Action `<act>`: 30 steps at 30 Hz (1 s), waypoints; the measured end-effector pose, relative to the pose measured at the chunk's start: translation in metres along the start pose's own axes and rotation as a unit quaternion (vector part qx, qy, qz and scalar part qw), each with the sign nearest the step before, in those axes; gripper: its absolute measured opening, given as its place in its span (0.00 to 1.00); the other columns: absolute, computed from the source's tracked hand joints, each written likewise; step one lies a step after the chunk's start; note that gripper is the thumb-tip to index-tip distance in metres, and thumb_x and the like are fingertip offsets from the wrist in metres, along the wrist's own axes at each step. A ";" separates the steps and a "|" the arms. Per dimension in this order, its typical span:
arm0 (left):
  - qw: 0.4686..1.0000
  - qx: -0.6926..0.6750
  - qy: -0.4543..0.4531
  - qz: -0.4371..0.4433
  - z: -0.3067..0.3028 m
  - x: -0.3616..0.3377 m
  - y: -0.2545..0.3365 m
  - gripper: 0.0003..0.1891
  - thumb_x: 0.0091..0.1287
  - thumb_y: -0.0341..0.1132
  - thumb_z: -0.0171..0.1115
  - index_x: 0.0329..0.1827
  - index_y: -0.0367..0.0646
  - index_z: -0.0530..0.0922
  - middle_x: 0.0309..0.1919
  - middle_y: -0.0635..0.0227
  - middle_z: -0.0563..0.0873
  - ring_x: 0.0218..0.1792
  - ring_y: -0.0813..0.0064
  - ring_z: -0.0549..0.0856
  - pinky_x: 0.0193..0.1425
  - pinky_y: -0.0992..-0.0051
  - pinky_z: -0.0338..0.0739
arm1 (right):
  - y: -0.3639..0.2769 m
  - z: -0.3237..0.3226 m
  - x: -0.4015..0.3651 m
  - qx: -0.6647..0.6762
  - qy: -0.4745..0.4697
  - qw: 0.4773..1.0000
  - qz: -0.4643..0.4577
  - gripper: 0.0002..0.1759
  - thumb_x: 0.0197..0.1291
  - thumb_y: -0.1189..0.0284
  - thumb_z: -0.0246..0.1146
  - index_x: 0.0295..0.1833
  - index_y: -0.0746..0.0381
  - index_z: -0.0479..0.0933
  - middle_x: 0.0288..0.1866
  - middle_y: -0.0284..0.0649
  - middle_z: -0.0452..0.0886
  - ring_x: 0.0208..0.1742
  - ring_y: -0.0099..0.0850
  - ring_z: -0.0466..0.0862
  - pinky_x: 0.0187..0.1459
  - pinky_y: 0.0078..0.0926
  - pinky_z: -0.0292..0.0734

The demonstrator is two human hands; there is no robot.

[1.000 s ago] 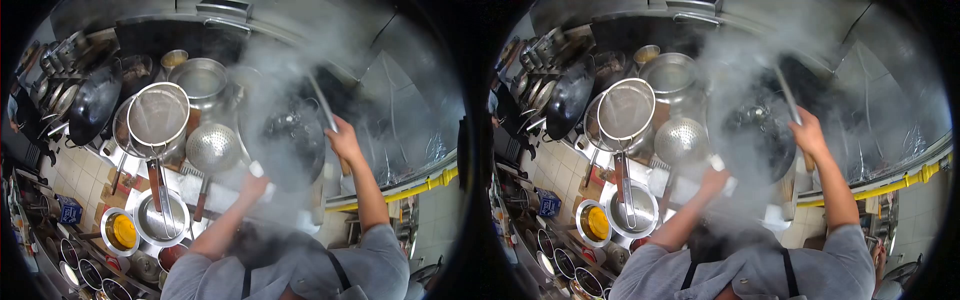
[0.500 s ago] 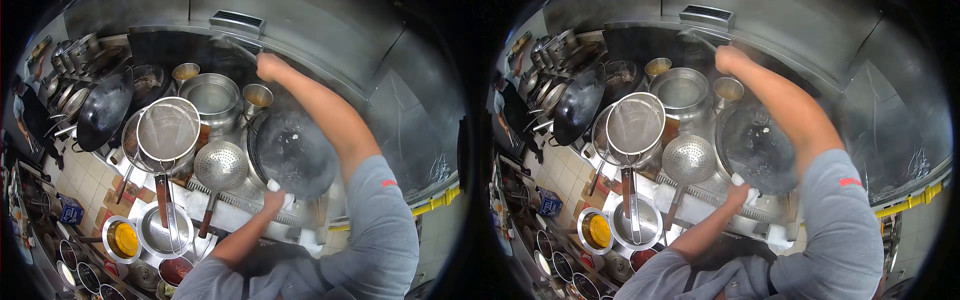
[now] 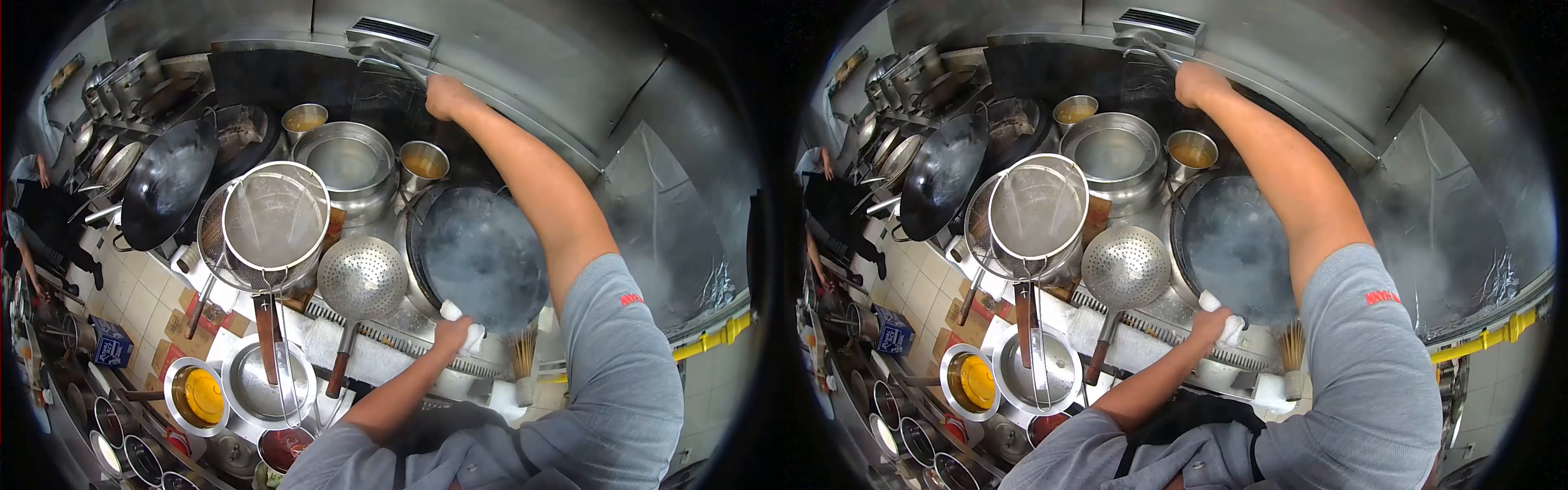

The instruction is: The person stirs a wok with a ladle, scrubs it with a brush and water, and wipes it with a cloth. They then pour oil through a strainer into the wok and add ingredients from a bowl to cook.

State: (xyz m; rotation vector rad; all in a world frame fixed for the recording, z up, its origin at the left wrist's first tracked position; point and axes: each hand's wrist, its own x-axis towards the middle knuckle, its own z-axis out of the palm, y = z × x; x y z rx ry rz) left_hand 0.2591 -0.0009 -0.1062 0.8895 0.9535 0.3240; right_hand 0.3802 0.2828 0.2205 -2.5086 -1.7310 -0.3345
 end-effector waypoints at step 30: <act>0.936 -0.288 -0.124 -0.163 -0.188 -0.155 -0.119 0.21 0.56 0.40 0.61 0.48 0.35 0.74 0.34 0.57 0.82 0.35 0.60 0.84 0.45 0.61 0.81 | 0.031 0.133 -0.174 0.864 -0.407 0.139 0.262 0.10 0.63 0.76 0.52 0.48 0.70 0.65 0.19 0.27 0.65 0.12 0.12 0.65 0.09 0.10 0.60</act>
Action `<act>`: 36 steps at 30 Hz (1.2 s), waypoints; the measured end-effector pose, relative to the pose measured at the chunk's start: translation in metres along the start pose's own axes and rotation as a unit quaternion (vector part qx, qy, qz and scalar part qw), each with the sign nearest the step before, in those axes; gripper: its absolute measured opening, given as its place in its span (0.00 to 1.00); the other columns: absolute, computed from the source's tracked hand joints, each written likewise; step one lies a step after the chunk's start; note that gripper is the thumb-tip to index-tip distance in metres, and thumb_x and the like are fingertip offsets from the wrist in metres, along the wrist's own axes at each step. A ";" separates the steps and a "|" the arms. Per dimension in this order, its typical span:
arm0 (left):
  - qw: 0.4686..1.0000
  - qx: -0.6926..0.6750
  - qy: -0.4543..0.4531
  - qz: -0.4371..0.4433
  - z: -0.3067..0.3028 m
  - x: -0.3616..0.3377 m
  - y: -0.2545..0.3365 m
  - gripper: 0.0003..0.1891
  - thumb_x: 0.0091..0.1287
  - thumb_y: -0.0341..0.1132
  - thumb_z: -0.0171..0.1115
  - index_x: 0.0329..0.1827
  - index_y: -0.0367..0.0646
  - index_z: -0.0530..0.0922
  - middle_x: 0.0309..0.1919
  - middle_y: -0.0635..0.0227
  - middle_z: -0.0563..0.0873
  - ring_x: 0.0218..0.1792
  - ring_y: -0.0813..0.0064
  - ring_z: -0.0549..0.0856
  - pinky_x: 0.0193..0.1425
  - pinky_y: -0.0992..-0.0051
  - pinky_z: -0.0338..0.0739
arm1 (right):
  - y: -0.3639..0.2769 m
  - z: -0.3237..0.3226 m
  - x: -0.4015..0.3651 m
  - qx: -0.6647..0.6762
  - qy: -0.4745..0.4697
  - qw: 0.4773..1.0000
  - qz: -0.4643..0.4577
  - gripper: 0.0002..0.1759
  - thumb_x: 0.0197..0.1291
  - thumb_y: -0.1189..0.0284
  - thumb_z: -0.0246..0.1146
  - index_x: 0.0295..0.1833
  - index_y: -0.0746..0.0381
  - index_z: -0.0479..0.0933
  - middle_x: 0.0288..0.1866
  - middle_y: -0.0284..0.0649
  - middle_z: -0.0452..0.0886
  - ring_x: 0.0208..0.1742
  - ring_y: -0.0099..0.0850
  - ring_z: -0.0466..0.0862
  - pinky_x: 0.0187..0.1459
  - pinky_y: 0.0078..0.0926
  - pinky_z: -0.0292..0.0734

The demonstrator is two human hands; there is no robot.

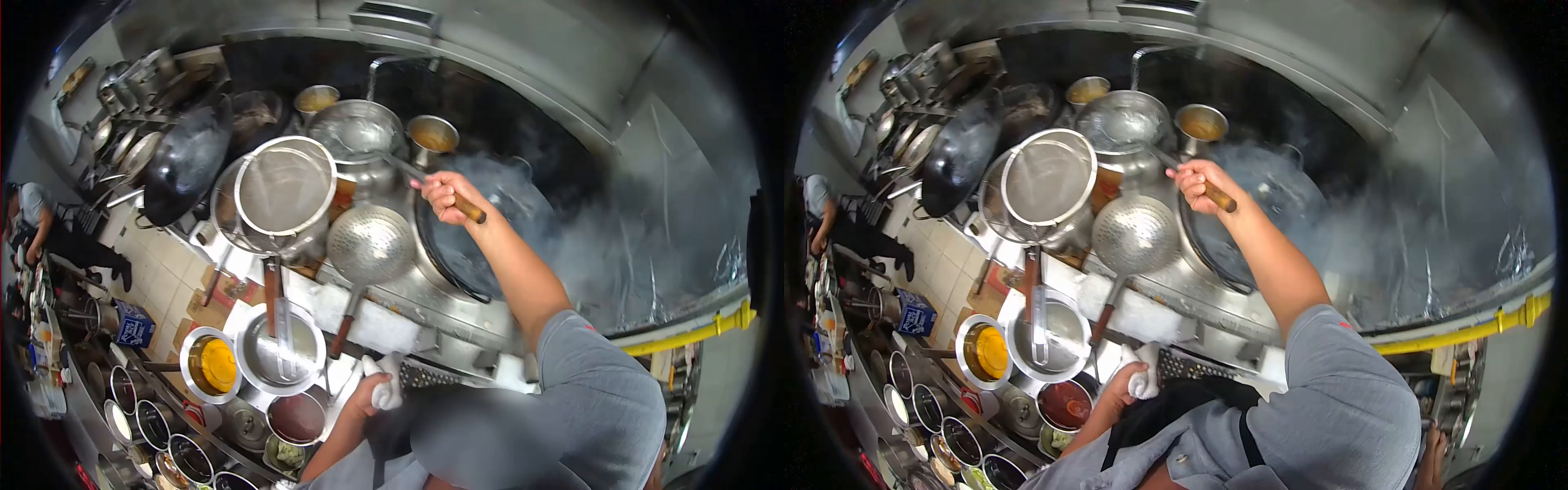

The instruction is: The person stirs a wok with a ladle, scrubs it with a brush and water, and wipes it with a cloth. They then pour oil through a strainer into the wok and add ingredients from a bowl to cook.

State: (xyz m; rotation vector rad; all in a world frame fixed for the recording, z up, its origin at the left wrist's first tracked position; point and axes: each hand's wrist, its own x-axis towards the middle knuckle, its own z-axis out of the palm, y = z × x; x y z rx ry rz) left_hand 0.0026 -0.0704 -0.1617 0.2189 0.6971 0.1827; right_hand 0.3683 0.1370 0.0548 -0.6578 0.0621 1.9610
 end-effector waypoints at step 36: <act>0.989 -0.067 -0.118 0.051 -0.038 -0.068 -0.015 0.33 0.46 0.36 0.66 0.57 0.31 0.70 0.33 0.54 0.81 0.33 0.57 0.83 0.45 0.56 0.79 | 0.032 0.008 -0.038 -0.560 0.252 0.749 -0.248 0.05 0.59 0.77 0.59 0.35 0.64 0.69 0.18 0.35 0.69 0.12 0.24 0.69 0.10 0.25 0.62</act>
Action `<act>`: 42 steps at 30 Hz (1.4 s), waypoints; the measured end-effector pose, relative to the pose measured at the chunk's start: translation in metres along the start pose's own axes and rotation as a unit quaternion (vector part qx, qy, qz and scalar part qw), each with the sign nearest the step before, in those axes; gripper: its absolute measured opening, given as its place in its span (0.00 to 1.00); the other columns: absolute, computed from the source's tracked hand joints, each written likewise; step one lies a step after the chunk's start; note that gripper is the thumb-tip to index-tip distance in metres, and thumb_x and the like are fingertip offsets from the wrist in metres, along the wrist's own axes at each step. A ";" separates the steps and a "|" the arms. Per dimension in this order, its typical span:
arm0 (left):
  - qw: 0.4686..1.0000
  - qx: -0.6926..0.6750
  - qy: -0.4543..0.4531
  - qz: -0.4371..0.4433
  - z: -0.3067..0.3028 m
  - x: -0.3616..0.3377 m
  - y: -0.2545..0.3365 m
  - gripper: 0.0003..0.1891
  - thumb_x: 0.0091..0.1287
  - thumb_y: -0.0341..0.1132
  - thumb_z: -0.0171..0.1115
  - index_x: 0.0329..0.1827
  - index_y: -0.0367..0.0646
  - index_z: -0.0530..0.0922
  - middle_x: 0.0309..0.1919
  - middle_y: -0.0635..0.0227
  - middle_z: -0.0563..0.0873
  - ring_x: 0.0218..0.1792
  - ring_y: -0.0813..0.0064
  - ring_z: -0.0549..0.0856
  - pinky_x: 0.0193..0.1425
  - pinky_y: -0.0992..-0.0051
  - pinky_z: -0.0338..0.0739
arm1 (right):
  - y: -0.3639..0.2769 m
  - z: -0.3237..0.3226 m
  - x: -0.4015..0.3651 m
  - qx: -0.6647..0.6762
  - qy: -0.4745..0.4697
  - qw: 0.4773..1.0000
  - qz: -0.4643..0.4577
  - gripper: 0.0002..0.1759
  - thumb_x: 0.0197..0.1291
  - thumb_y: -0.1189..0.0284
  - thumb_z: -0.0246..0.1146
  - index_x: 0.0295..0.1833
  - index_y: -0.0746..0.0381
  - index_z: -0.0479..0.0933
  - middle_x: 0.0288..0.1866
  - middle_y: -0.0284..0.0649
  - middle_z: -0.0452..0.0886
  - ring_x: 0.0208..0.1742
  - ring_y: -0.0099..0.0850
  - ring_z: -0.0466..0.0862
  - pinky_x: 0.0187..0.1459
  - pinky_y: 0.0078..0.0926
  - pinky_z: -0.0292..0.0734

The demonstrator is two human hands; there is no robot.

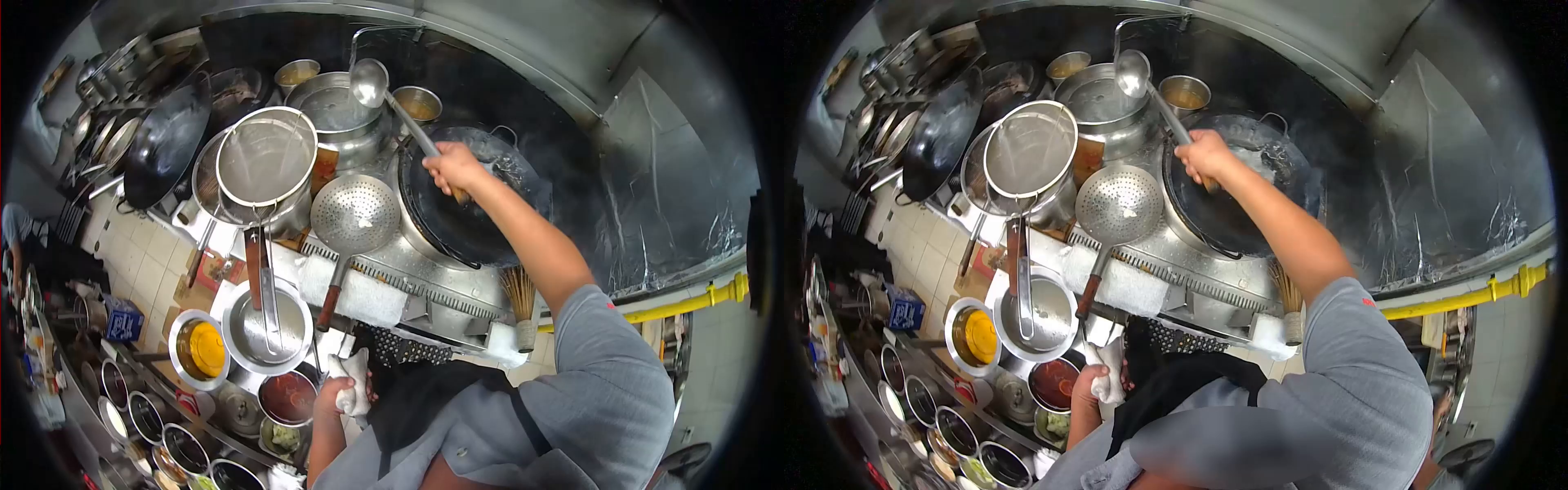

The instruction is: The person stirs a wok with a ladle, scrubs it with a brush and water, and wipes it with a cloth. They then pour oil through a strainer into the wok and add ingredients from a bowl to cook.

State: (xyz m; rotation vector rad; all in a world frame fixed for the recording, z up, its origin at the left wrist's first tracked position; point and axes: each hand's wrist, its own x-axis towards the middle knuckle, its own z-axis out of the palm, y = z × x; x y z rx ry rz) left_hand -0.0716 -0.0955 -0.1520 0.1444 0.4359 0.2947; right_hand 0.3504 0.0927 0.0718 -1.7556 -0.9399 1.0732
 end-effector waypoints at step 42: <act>0.396 0.193 0.853 0.280 0.008 -0.297 -0.371 0.28 0.47 0.46 0.68 0.49 0.41 0.73 0.39 0.47 0.84 0.44 0.46 0.82 0.48 0.55 0.76 | -0.002 0.207 -0.401 -0.169 -0.216 0.737 -0.618 0.30 0.54 0.77 0.64 0.64 0.65 0.68 0.66 0.48 0.68 0.64 0.44 0.71 0.63 0.36 0.66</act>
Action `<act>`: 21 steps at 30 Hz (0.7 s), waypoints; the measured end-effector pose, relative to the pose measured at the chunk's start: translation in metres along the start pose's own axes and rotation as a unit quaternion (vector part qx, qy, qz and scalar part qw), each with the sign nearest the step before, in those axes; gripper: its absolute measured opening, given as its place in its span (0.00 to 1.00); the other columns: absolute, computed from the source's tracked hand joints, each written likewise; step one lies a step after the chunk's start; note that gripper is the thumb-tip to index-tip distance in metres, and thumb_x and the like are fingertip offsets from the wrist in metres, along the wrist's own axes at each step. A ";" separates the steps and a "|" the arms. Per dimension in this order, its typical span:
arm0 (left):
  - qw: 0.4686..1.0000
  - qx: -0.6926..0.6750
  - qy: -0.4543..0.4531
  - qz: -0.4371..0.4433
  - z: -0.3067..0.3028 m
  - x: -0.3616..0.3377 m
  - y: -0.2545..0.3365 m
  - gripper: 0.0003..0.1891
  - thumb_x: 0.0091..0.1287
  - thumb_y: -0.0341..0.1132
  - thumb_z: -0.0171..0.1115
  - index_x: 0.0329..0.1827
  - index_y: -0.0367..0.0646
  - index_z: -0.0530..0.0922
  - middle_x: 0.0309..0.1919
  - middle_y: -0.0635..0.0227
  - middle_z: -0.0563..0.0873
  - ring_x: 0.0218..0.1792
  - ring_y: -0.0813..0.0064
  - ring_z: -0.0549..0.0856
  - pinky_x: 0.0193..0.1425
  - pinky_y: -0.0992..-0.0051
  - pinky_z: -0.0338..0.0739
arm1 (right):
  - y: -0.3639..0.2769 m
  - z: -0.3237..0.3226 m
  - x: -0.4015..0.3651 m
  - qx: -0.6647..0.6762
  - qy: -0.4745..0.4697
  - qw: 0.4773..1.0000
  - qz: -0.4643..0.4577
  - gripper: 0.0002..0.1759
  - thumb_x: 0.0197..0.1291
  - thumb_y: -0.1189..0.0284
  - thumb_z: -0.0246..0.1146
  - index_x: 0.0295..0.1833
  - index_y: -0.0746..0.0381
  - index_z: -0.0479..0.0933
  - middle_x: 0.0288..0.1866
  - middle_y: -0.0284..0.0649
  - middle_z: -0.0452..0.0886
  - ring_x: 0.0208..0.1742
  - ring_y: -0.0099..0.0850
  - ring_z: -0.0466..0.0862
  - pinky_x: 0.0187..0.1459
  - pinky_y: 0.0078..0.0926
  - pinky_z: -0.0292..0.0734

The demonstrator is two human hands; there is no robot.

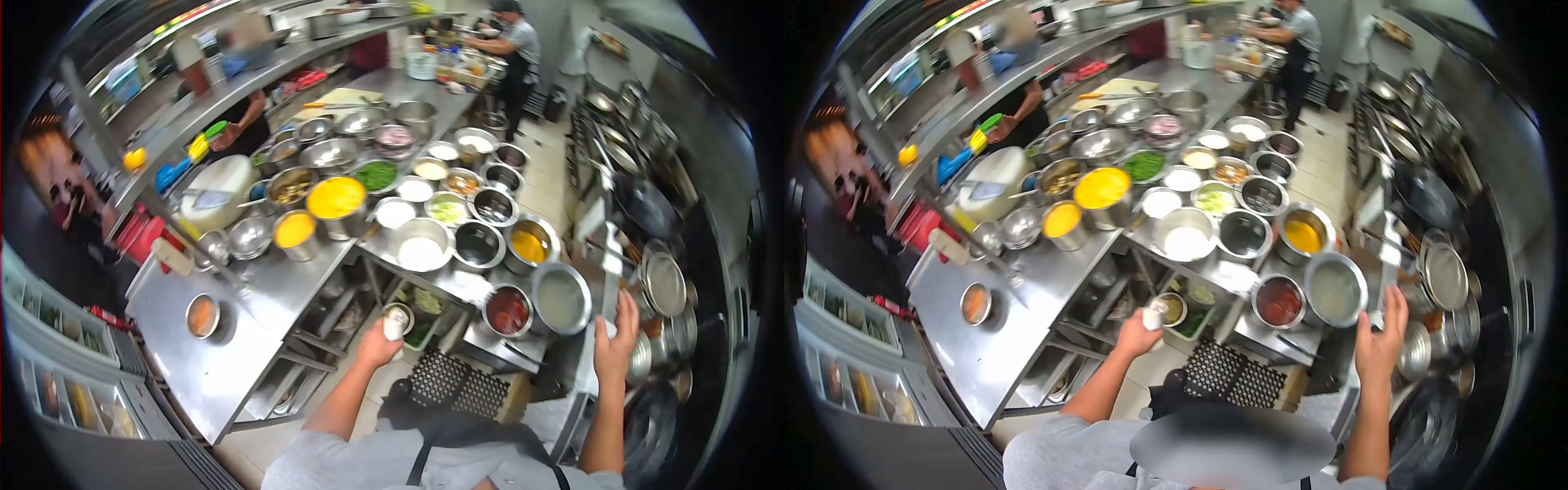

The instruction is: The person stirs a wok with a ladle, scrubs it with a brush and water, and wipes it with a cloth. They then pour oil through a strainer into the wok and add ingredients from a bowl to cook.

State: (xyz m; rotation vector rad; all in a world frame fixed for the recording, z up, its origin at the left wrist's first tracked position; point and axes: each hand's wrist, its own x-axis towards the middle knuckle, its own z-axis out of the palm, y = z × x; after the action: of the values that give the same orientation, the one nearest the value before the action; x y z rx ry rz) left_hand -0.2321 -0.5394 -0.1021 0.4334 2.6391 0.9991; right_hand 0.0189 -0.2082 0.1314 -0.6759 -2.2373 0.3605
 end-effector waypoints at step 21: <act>0.869 -0.170 0.437 -0.158 -0.148 0.024 -0.180 0.23 0.51 0.47 0.67 0.45 0.43 0.76 0.35 0.48 0.84 0.40 0.45 0.83 0.43 0.55 0.77 | -0.741 0.307 0.176 0.117 -0.252 0.742 -0.610 0.25 0.54 0.68 0.62 0.60 0.59 0.73 0.53 0.52 0.80 0.54 0.46 0.80 0.55 0.37 0.74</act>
State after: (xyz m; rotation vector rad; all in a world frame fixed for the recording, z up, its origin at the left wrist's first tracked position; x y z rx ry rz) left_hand -0.3393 -0.7463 -0.1212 -0.6830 2.9648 1.7993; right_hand -0.5728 -0.7304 0.3596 1.1811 -2.5185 0.1204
